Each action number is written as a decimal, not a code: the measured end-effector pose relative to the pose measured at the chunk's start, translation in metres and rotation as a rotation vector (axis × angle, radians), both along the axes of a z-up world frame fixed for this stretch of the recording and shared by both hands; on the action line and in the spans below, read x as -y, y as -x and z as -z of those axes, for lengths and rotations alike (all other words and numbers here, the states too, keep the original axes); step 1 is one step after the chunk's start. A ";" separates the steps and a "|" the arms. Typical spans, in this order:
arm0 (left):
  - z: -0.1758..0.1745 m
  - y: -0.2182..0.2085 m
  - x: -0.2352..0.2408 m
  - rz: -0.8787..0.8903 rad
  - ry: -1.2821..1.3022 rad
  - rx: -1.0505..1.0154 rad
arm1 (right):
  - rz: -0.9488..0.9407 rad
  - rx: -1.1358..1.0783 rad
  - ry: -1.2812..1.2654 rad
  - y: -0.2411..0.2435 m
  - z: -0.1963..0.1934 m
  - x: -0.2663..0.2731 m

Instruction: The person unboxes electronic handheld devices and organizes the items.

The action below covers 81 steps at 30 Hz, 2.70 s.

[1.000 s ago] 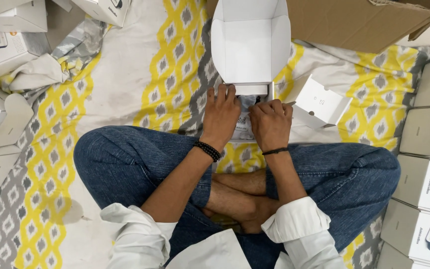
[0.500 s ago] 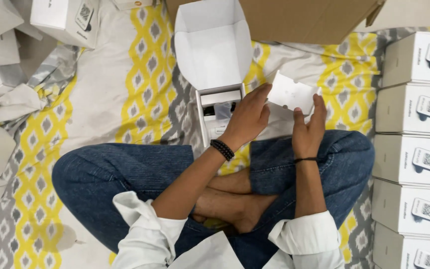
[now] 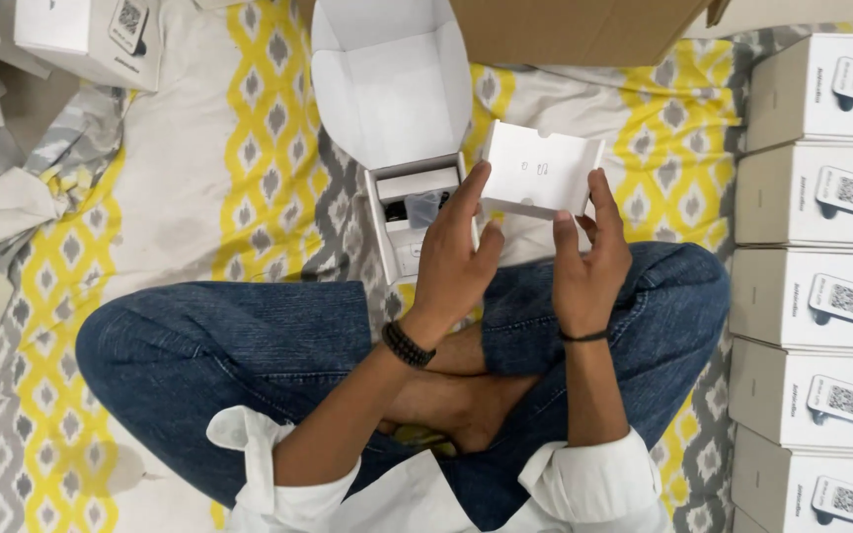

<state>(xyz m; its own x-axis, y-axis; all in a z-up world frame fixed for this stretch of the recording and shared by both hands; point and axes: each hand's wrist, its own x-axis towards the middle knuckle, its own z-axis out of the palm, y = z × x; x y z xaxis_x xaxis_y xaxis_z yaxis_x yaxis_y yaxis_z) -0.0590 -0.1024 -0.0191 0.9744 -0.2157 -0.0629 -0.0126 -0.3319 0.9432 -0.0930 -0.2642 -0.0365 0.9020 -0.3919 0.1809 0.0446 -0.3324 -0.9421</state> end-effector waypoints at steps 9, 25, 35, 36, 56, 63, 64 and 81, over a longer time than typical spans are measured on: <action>-0.026 0.055 -0.084 -0.220 0.024 0.154 | -0.198 -0.049 0.176 0.007 -0.042 -0.066; 0.005 0.046 -0.098 -0.244 0.050 0.124 | -0.269 -0.113 0.168 -0.005 -0.025 -0.078; 0.008 0.047 -0.098 -0.326 0.061 -0.023 | -0.311 -0.090 0.182 -0.006 -0.024 -0.079; 0.009 0.046 -0.097 -0.348 0.057 -0.090 | -0.315 -0.099 0.160 -0.006 -0.023 -0.078; 0.025 0.048 -0.094 -0.331 -0.076 0.059 | -0.267 -0.167 0.230 -0.007 0.001 -0.075; 0.052 0.040 -0.093 -0.223 -0.363 0.106 | -0.354 -0.139 0.457 -0.006 0.031 -0.067; 0.050 0.038 -0.094 -0.228 -0.368 0.109 | -0.358 -0.135 0.453 -0.006 0.033 -0.069; 0.049 -0.030 -0.093 -0.224 -0.623 0.220 | -0.342 -0.269 0.150 -0.043 0.034 -0.055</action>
<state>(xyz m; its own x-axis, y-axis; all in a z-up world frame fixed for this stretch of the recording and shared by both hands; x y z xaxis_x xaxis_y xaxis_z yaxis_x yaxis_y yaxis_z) -0.0295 -0.0096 -0.0683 0.9956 0.0040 0.0939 -0.0495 -0.8273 0.5596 -0.0497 -0.2091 -0.0706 0.9977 -0.0506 -0.0456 -0.0642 -0.4744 -0.8780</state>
